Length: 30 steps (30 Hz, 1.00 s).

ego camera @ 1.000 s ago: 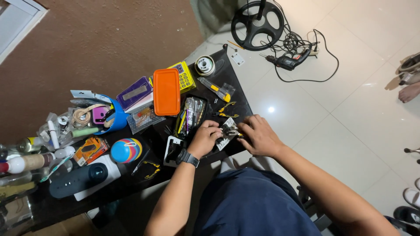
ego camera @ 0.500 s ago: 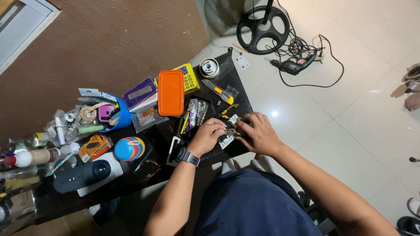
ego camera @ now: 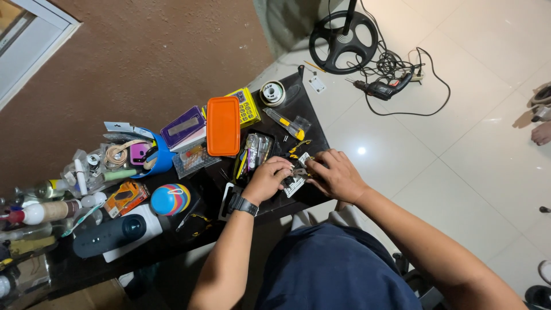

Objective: Fitting and connecting wires to an electrical outlet component on a low table.

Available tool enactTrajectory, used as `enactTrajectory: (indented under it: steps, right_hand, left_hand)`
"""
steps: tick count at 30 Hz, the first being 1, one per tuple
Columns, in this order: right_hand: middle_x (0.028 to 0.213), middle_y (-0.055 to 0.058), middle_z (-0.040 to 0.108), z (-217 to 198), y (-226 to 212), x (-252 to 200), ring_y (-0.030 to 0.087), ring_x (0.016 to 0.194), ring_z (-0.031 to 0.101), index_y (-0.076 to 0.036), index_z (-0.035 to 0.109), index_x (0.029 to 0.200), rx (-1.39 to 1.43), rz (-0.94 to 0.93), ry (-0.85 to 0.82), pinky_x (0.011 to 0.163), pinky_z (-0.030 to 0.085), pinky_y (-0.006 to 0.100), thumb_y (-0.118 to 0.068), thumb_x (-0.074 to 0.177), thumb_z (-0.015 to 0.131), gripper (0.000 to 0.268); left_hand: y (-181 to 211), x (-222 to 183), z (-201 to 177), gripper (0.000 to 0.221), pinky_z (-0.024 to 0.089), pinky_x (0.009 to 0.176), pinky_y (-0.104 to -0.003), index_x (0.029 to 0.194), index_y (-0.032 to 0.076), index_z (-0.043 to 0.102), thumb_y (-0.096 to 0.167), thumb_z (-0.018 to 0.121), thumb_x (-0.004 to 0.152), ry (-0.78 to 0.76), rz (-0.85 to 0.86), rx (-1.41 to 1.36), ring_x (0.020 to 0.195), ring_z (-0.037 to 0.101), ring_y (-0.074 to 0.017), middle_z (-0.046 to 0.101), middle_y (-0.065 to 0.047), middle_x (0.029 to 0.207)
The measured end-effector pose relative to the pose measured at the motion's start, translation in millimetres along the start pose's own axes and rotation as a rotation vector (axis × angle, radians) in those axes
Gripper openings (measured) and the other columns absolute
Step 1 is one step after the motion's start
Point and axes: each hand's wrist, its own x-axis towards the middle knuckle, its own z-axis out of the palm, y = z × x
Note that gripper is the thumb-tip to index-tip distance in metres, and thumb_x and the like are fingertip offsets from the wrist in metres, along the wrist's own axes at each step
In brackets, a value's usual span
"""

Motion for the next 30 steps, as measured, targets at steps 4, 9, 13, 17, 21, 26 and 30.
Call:
enactTrajectory:
  steps: [4, 9, 13, 17, 21, 26, 30]
  right_hand:
    - [0.116, 0.011, 0.067, 3.7, 3.5, -2.5, 0.034, 0.103, 0.067, -0.016, 0.076, 0.143, -0.001, 0.000, -0.018, 0.084, 0.053, 0.046, -0.043, 0.101, 0.082, 0.050]
    - [0.113, 0.009, 0.069, 7.0, 4.0, -2.8, 0.032, 0.095, 0.069, -0.014, 0.075, 0.145, -0.007, 0.012, -0.057, 0.076, 0.054, 0.045, -0.041, 0.100, 0.084, 0.053]
    - [0.111, 0.008, 0.070, 4.1, 5.4, -2.0, 0.032, 0.092, 0.072, -0.014, 0.075, 0.139, 0.038, 0.048, -0.106, 0.075, 0.060, 0.045, -0.040, 0.102, 0.082, 0.046]
    - [0.099, 0.012, 0.077, -1.7, 7.2, -0.1, 0.041, 0.090, 0.080, -0.013, 0.073, 0.130, 0.331, 0.338, -0.255, 0.078, 0.064, 0.051, -0.037, 0.097, 0.089, 0.044]
    - [0.090, 0.014, 0.087, -4.8, 19.4, 6.8, 0.038, 0.082, 0.084, -0.012, 0.071, 0.111, 0.652, 0.594, -0.341, 0.074, 0.063, 0.048, -0.030, 0.093, 0.097, 0.037]
    - [0.077, 0.014, 0.080, 16.0, 47.8, 12.5, 0.022, 0.062, 0.070, -0.005, 0.075, 0.102, 0.889, 0.828, -0.494, 0.051, 0.052, 0.036, -0.023, 0.095, 0.095, 0.028]
    - [0.073, 0.019, 0.079, 1.7, 47.9, 28.5, 0.023, 0.052, 0.071, -0.001, 0.072, 0.096, 1.202, 0.940, -0.575, 0.039, 0.050, 0.030, -0.016, 0.101, 0.089, 0.023]
  left_hand:
    - [7.5, 0.2, -0.8, 0.016, 0.075, 0.064, -0.030, 0.117, -0.004, 0.087, 0.007, 0.077, 0.111, -0.011, -0.007, -0.001, 0.085, 0.085, -0.0294, 0.080, -0.016, 0.133]
    - [1.1, 8.3, -1.3, 0.016, 0.076, 0.066, -0.031, 0.117, -0.006, 0.085, 0.004, 0.075, 0.111, -0.013, 0.036, -0.021, 0.088, 0.083, -0.0269, 0.077, -0.016, 0.134]
    - [-18.6, 20.6, -0.2, 0.013, 0.076, 0.071, -0.031, 0.113, -0.003, 0.087, 0.005, 0.078, 0.109, 0.003, 0.146, 0.036, 0.092, 0.082, -0.0270, 0.079, -0.015, 0.126]
    - [-20.7, 25.2, 0.6, 0.009, 0.067, 0.096, -0.041, 0.106, 0.005, 0.090, 0.009, 0.081, 0.107, 0.056, 0.348, 0.191, 0.109, 0.081, -0.0303, 0.082, -0.008, 0.119]
    - [-16.7, 24.8, 2.9, 0.010, 0.062, 0.105, -0.041, 0.104, 0.005, 0.089, 0.012, 0.082, 0.108, 0.114, 0.434, 0.272, 0.112, 0.076, -0.0331, 0.082, -0.007, 0.118]
    - [-2.2, 23.5, 0.9, 0.012, 0.060, 0.102, -0.043, 0.097, 0.004, 0.087, 0.010, 0.081, 0.106, 0.119, 0.534, 0.329, 0.109, 0.074, -0.0342, 0.081, -0.007, 0.113]
    - [2.6, 25.1, -0.9, 0.011, 0.058, 0.103, -0.041, 0.097, 0.006, 0.087, 0.010, 0.081, 0.105, 0.140, 0.560, 0.369, 0.111, 0.072, -0.0315, 0.081, -0.005, 0.112]
